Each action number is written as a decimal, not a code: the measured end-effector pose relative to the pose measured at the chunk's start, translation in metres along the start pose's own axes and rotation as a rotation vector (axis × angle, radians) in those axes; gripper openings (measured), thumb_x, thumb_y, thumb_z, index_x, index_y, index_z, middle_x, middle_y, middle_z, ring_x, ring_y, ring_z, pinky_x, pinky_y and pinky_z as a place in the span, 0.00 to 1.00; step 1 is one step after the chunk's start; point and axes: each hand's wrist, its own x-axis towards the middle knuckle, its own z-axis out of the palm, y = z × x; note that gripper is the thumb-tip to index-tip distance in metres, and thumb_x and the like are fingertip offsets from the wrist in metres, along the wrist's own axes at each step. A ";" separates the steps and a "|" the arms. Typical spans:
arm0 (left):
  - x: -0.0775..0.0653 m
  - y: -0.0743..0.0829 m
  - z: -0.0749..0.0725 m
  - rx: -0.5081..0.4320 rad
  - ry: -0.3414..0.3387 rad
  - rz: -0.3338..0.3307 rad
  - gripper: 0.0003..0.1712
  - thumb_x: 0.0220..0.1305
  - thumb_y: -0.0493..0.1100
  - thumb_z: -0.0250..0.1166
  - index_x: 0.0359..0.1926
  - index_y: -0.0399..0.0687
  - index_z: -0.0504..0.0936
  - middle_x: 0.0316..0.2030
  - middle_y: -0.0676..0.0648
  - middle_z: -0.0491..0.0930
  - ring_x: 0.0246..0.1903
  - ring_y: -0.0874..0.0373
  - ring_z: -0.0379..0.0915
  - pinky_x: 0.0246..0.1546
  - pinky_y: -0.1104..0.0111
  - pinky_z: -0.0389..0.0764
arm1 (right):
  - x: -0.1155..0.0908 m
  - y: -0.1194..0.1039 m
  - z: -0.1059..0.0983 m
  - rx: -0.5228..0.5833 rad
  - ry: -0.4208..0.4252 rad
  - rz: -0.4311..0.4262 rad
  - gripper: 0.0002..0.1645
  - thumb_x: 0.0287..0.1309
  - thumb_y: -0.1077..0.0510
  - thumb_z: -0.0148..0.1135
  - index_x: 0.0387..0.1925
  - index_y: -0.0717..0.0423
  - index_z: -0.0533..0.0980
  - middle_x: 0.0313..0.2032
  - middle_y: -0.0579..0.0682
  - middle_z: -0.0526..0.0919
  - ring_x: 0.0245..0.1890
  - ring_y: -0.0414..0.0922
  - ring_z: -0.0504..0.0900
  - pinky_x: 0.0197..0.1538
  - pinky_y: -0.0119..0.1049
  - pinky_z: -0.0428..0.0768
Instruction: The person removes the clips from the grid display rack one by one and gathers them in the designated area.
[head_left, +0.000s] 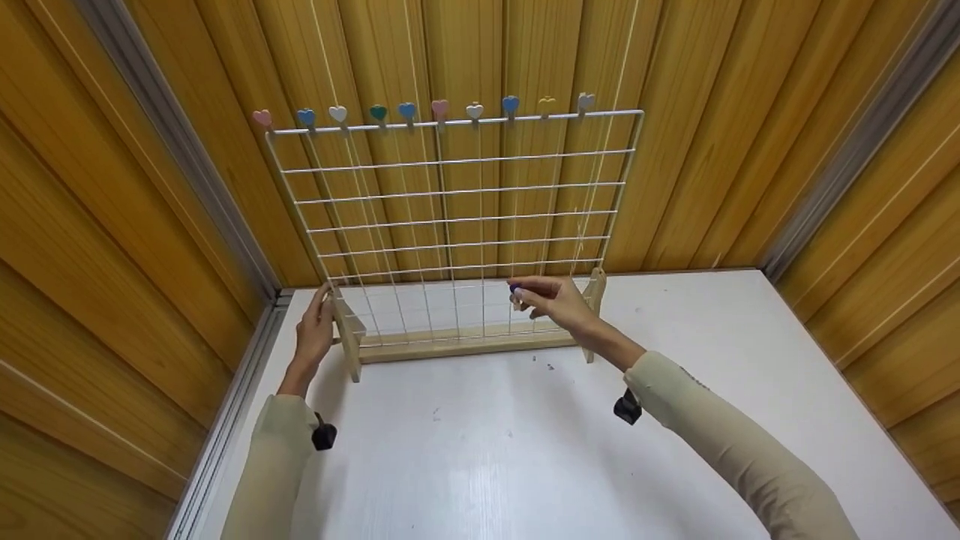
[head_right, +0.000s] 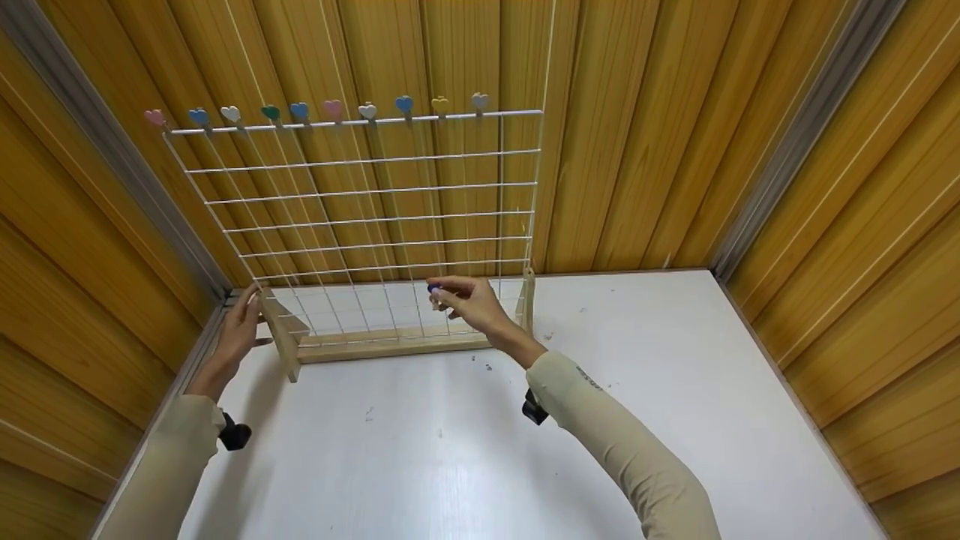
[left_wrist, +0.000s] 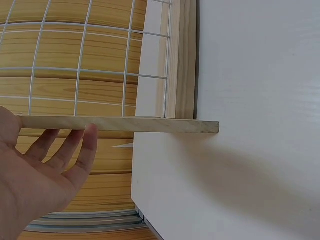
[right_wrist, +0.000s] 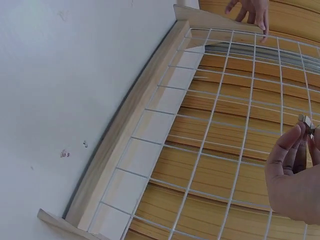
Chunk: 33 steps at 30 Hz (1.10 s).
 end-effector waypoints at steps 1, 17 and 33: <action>0.000 0.000 0.000 -0.001 -0.002 0.002 0.31 0.85 0.53 0.34 0.83 0.59 0.45 0.76 0.34 0.60 0.71 0.37 0.63 0.60 0.47 0.81 | 0.000 0.004 0.002 -0.003 -0.004 0.007 0.21 0.74 0.60 0.59 0.63 0.64 0.78 0.40 0.39 0.87 0.39 0.37 0.84 0.42 0.28 0.84; 0.001 0.001 0.001 -0.019 0.009 -0.015 0.32 0.85 0.55 0.34 0.83 0.60 0.45 0.74 0.33 0.62 0.70 0.38 0.64 0.60 0.47 0.81 | -0.008 0.070 0.040 -0.038 -0.084 0.125 0.21 0.72 0.58 0.61 0.61 0.65 0.78 0.48 0.62 0.87 0.38 0.36 0.85 0.41 0.28 0.84; 0.001 0.000 0.002 -0.020 0.021 0.001 0.31 0.85 0.53 0.35 0.83 0.59 0.48 0.73 0.33 0.64 0.69 0.38 0.66 0.56 0.49 0.85 | -0.018 0.113 0.063 -0.030 -0.103 0.168 0.19 0.71 0.62 0.62 0.58 0.69 0.79 0.44 0.65 0.88 0.39 0.45 0.88 0.40 0.32 0.84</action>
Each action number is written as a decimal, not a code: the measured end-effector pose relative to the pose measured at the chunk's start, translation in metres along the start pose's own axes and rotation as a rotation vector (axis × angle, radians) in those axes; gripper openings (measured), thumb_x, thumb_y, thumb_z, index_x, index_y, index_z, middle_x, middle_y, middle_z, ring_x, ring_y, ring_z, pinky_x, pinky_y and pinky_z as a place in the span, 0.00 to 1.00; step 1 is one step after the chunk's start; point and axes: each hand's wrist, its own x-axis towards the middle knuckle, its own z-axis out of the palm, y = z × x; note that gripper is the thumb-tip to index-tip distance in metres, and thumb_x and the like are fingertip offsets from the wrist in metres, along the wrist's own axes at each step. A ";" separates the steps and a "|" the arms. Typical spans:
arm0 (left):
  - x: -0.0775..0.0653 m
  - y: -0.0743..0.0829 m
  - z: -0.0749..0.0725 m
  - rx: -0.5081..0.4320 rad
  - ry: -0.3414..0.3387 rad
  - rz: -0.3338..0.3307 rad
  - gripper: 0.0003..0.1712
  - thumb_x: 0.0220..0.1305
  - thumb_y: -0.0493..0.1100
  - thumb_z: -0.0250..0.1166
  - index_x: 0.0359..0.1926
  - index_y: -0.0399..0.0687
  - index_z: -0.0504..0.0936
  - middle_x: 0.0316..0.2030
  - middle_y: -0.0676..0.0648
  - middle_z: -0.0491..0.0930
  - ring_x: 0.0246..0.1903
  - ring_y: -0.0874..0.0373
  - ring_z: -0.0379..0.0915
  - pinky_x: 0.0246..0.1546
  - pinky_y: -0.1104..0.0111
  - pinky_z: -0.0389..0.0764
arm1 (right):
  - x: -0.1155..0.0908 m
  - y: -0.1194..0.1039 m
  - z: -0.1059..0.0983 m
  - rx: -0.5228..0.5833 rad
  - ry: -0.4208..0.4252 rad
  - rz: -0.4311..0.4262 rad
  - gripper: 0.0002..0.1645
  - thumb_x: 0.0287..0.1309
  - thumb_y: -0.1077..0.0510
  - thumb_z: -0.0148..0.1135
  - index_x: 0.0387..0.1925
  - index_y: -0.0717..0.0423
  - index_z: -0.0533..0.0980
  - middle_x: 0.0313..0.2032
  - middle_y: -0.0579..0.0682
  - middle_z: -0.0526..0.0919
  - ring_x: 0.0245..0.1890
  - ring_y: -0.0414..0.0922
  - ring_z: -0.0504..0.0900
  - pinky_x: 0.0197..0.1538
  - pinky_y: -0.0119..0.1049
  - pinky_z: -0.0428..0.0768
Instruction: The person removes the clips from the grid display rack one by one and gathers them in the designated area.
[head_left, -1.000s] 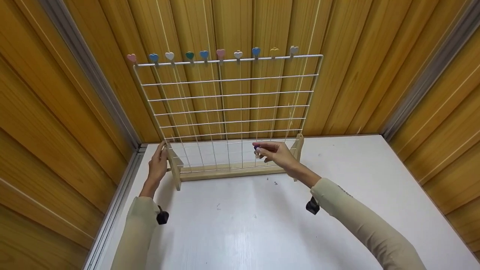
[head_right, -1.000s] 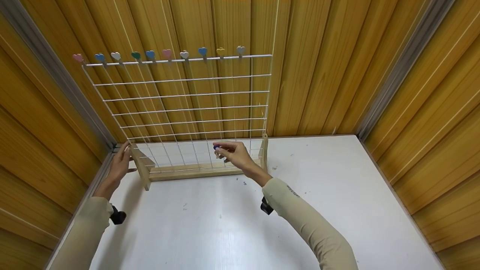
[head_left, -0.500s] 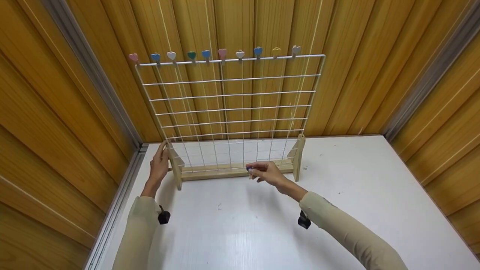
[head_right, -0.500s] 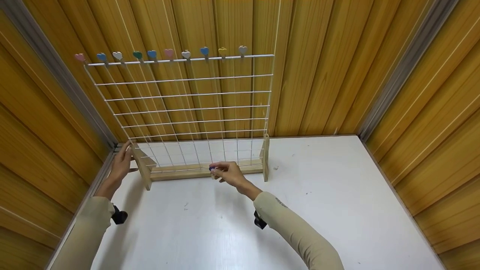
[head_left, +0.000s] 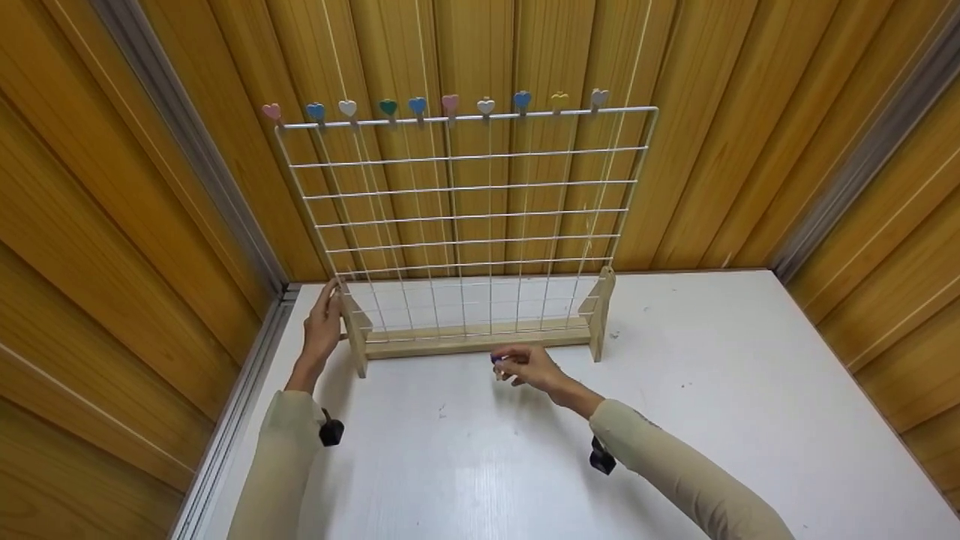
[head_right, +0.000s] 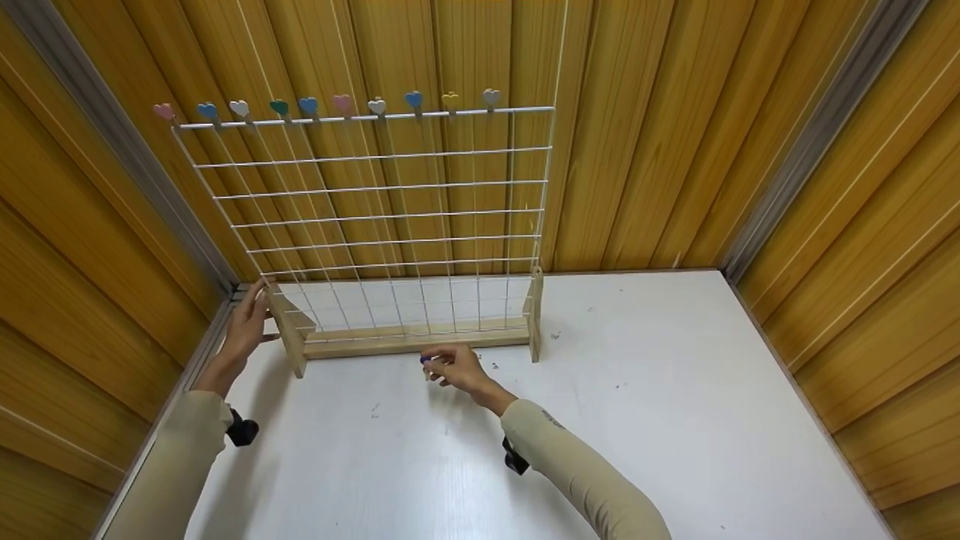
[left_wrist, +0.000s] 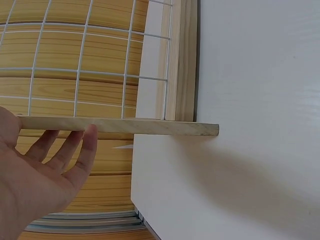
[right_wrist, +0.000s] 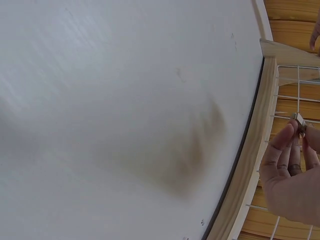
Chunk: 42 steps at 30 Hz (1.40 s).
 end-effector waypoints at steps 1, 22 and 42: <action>0.000 0.000 0.000 0.001 0.002 0.002 0.31 0.85 0.53 0.35 0.83 0.59 0.48 0.73 0.32 0.64 0.69 0.37 0.66 0.55 0.50 0.85 | 0.000 0.003 0.001 0.001 -0.001 -0.001 0.20 0.70 0.62 0.62 0.58 0.70 0.78 0.44 0.67 0.87 0.40 0.46 0.88 0.40 0.32 0.85; -0.004 -0.001 0.000 -0.008 0.019 0.025 0.31 0.85 0.54 0.35 0.83 0.57 0.48 0.74 0.33 0.64 0.69 0.38 0.67 0.55 0.50 0.85 | 0.000 0.039 0.010 -0.060 0.029 0.052 0.17 0.68 0.66 0.63 0.54 0.72 0.80 0.40 0.67 0.87 0.30 0.40 0.81 0.30 0.31 0.78; -0.002 0.000 0.002 0.000 0.001 0.028 0.31 0.85 0.54 0.34 0.83 0.58 0.46 0.75 0.33 0.61 0.70 0.35 0.65 0.56 0.46 0.83 | 0.003 0.044 0.021 -0.115 0.141 0.049 0.12 0.65 0.68 0.64 0.48 0.72 0.82 0.33 0.66 0.89 0.26 0.42 0.86 0.26 0.32 0.83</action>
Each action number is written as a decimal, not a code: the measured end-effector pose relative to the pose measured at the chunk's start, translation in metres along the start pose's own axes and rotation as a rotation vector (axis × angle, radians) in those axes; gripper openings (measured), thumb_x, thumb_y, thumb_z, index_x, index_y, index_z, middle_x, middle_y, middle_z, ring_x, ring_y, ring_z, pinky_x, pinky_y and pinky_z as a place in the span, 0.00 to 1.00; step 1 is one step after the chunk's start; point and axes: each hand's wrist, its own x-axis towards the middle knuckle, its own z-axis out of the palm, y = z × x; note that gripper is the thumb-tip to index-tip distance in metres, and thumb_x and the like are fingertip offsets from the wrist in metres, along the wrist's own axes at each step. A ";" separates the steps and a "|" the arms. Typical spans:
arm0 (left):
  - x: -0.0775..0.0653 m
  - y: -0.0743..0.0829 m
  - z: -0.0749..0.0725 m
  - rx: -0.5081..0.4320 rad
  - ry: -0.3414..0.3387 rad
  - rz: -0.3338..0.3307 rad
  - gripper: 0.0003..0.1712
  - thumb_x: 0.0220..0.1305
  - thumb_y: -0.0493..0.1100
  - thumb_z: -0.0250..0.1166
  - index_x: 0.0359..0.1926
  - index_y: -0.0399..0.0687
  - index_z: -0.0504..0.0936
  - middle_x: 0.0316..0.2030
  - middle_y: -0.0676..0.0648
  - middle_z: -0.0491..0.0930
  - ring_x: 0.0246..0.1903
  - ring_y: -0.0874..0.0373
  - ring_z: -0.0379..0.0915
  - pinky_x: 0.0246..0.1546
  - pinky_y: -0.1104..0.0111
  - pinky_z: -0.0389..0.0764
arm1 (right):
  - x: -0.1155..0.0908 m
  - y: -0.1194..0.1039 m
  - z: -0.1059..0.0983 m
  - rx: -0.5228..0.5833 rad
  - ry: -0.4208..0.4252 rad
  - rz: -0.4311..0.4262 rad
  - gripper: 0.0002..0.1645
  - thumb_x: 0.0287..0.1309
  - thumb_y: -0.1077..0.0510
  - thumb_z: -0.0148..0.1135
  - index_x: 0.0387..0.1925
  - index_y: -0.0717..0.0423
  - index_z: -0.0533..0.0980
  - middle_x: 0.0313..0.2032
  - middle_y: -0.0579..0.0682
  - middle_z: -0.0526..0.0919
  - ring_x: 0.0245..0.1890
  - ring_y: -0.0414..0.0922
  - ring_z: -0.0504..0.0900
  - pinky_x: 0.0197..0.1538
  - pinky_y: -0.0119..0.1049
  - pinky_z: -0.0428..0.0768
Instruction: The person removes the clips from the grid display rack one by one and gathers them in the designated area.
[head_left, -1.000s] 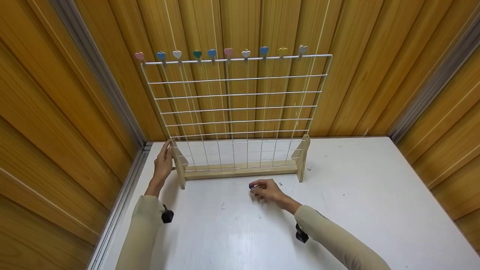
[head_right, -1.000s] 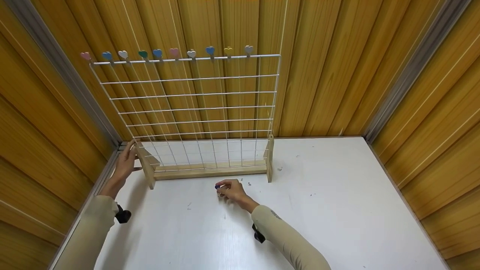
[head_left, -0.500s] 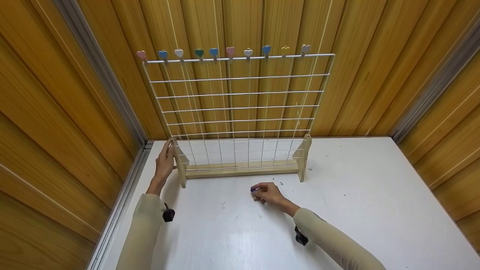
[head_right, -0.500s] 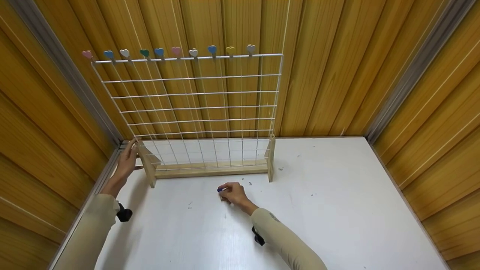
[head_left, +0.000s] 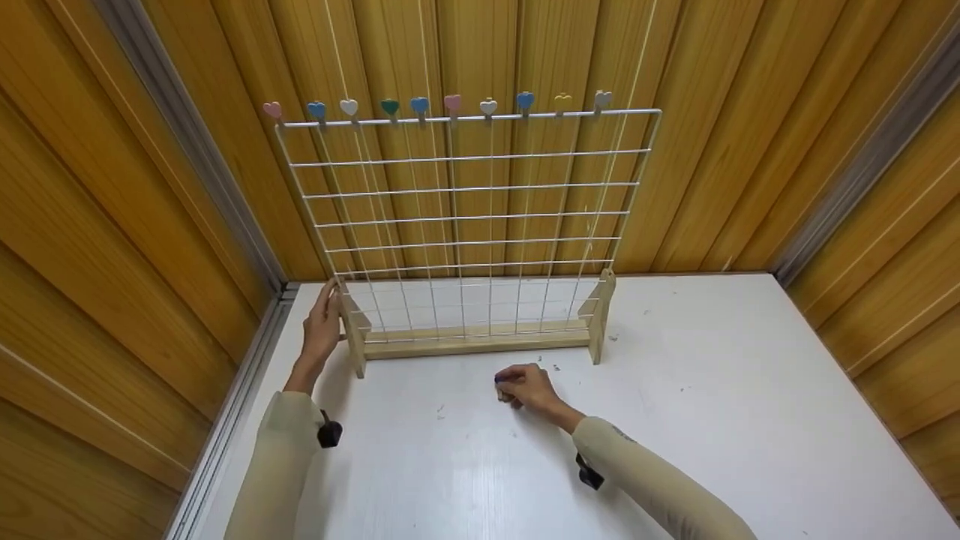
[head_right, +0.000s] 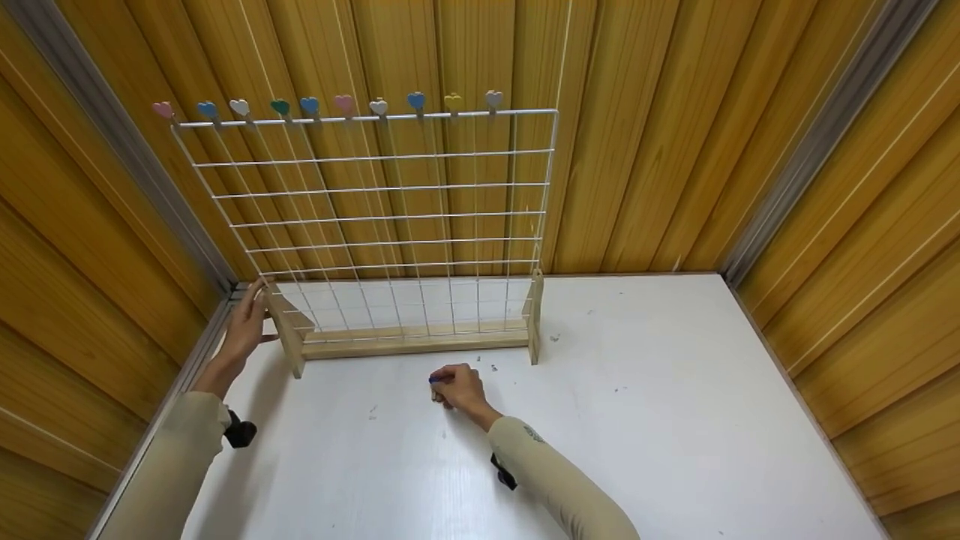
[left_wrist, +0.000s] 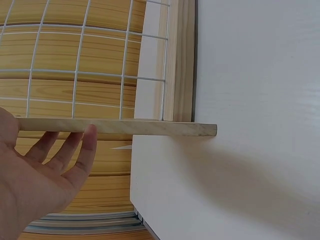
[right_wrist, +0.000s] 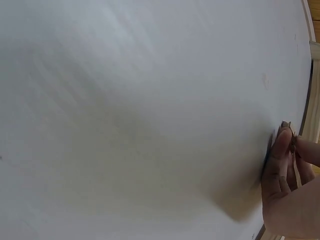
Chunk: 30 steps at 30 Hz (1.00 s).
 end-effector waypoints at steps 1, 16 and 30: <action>0.000 0.000 -0.001 0.001 0.001 -0.001 0.31 0.85 0.54 0.34 0.83 0.59 0.46 0.75 0.33 0.61 0.70 0.36 0.65 0.56 0.46 0.83 | 0.000 0.000 0.001 -0.002 0.002 -0.001 0.12 0.65 0.68 0.64 0.48 0.72 0.82 0.33 0.66 0.88 0.25 0.42 0.85 0.26 0.32 0.82; 0.000 -0.002 -0.002 -0.018 -0.010 -0.022 0.31 0.85 0.54 0.34 0.83 0.61 0.46 0.77 0.35 0.58 0.72 0.37 0.62 0.59 0.45 0.81 | 0.004 -0.006 -0.007 -0.160 0.059 -0.067 0.13 0.66 0.65 0.63 0.49 0.70 0.83 0.34 0.61 0.87 0.21 0.52 0.86 0.21 0.35 0.82; 0.000 -0.002 -0.002 0.019 0.008 0.016 0.32 0.85 0.55 0.33 0.83 0.57 0.47 0.74 0.31 0.62 0.68 0.34 0.67 0.48 0.56 0.88 | -0.004 -0.073 -0.085 -0.151 0.039 -0.171 0.16 0.70 0.62 0.62 0.55 0.66 0.81 0.43 0.67 0.86 0.30 0.49 0.87 0.28 0.26 0.83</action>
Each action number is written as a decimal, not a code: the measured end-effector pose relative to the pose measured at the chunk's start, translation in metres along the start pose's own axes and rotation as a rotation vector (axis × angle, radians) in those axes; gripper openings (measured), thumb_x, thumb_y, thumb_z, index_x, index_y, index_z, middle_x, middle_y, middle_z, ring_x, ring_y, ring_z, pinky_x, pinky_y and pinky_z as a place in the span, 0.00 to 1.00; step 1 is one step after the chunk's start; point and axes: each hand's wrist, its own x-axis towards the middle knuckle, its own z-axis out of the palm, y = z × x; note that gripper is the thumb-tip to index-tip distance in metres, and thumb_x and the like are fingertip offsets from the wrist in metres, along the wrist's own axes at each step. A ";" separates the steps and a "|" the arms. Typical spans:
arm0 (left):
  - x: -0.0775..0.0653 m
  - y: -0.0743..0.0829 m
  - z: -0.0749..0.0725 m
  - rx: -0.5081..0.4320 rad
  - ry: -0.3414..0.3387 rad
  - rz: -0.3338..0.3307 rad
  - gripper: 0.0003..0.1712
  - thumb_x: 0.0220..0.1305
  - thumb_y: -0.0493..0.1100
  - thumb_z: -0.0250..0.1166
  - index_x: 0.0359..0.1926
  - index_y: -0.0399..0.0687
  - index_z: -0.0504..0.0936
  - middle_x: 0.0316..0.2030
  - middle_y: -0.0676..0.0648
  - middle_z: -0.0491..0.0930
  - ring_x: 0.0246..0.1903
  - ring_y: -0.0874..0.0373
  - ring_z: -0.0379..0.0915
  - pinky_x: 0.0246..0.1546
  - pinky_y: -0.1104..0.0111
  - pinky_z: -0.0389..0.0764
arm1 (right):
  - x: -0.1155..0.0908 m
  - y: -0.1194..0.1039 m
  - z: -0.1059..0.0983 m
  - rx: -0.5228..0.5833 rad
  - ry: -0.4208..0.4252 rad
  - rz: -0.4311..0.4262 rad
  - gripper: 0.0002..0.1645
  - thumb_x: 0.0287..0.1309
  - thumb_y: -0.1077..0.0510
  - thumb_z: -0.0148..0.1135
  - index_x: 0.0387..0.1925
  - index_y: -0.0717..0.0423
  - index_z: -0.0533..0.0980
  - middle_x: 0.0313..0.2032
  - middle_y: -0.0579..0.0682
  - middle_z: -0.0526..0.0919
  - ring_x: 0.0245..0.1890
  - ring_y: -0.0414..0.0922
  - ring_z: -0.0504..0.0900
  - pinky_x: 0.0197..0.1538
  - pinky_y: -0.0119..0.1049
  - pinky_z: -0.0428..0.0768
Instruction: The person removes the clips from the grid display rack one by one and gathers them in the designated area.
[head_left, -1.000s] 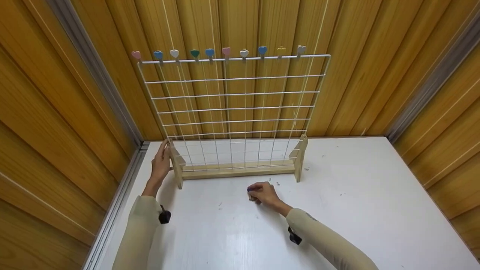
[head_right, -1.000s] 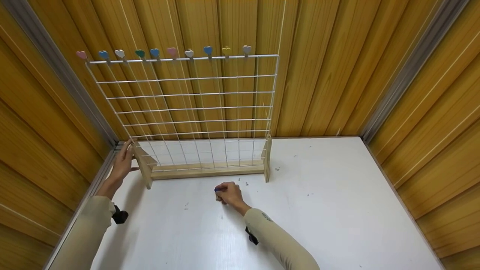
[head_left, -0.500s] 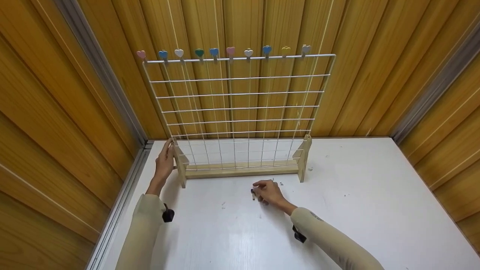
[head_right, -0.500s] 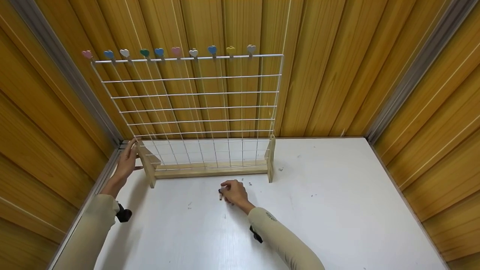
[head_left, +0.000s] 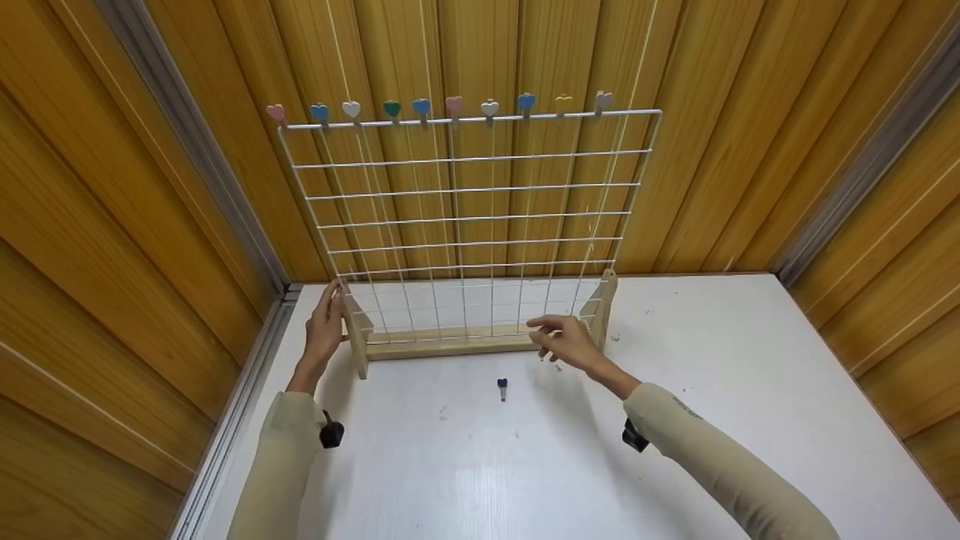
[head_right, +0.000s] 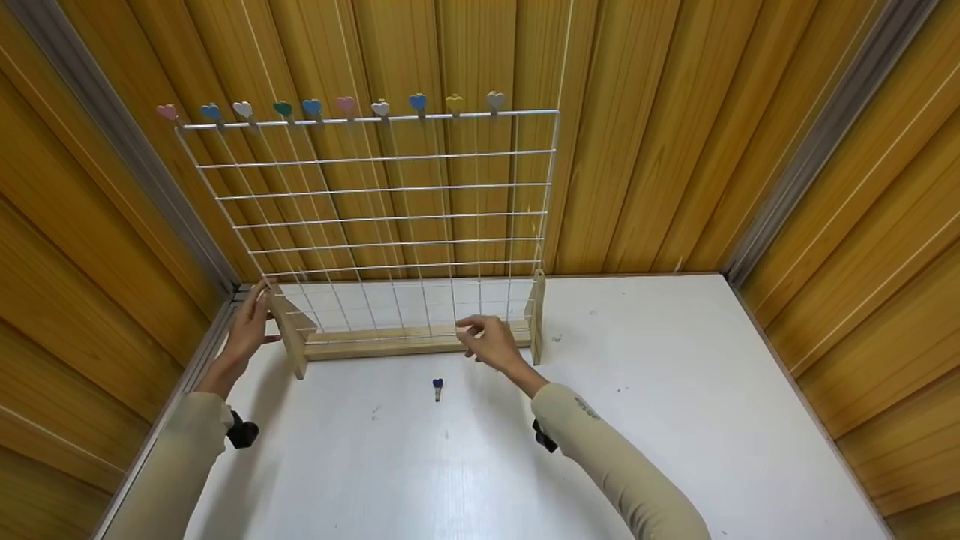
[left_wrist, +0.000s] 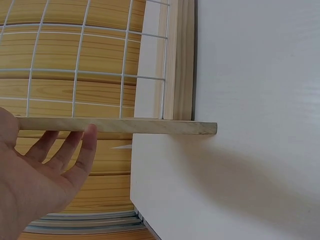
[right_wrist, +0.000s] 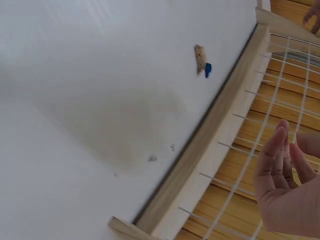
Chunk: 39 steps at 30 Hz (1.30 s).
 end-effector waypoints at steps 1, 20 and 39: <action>0.000 0.000 0.000 0.000 -0.002 -0.005 0.31 0.85 0.55 0.33 0.83 0.58 0.47 0.74 0.32 0.62 0.68 0.34 0.67 0.49 0.55 0.88 | 0.000 -0.006 -0.007 0.002 0.003 -0.005 0.17 0.71 0.61 0.62 0.56 0.66 0.81 0.43 0.67 0.86 0.30 0.48 0.87 0.29 0.28 0.83; -0.002 0.002 -0.002 -0.010 -0.014 -0.039 0.32 0.85 0.55 0.34 0.83 0.59 0.45 0.75 0.32 0.61 0.70 0.36 0.64 0.57 0.49 0.84 | 0.000 -0.084 -0.090 0.003 0.102 -0.056 0.20 0.72 0.56 0.63 0.60 0.62 0.80 0.47 0.62 0.86 0.31 0.38 0.85 0.33 0.28 0.85; -0.001 0.002 0.000 -0.027 -0.008 -0.034 0.31 0.85 0.52 0.34 0.83 0.58 0.46 0.77 0.34 0.58 0.71 0.36 0.64 0.58 0.46 0.83 | 0.007 -0.116 -0.119 0.014 0.165 -0.187 0.18 0.72 0.62 0.60 0.58 0.67 0.79 0.36 0.40 0.83 0.28 0.33 0.83 0.34 0.25 0.85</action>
